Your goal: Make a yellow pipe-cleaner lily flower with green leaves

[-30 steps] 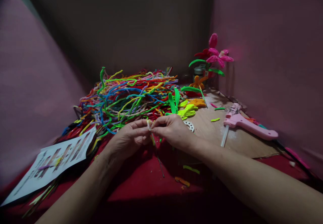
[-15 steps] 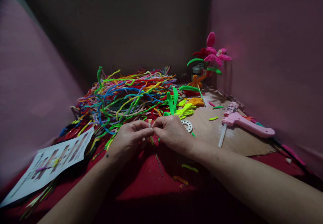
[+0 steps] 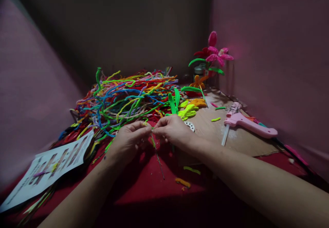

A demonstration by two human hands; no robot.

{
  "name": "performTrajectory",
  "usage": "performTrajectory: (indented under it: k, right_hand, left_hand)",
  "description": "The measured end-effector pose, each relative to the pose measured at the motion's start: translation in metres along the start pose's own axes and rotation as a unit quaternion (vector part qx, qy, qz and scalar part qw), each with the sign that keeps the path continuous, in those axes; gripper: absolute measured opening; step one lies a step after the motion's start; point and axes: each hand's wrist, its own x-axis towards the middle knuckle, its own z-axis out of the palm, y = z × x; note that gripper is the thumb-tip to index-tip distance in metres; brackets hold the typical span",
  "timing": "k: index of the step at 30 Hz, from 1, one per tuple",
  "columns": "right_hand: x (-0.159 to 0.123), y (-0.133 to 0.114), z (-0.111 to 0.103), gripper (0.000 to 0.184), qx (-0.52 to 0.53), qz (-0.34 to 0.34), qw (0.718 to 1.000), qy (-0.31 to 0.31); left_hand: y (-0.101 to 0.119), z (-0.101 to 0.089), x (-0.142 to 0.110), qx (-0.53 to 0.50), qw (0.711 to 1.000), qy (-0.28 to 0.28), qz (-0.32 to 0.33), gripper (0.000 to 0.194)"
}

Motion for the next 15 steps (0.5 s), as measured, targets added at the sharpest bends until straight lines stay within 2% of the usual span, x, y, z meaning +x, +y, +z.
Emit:
performTrajectory:
  k: [3, 10, 15]
  right_hand:
    - [0.0007, 0.0006, -0.0012, 0.006, 0.059, 0.034, 0.997, -0.027]
    - [0.0008, 0.0042, -0.0047, 0.018, 0.102, 0.037, 0.99, -0.09]
    - [0.0031, 0.0065, -0.0055, 0.01, 0.161, 0.068, 0.98, -0.095]
  left_hand:
    - [0.001, -0.0016, -0.0004, 0.004, 1.0, -0.006, -0.002, 0.015]
    - [0.0014, -0.0042, -0.0006, 0.014, 1.0, -0.009, 0.007, 0.013]
    - [0.0006, -0.0053, -0.0002, 0.016, 1.0, -0.013, 0.012, 0.016]
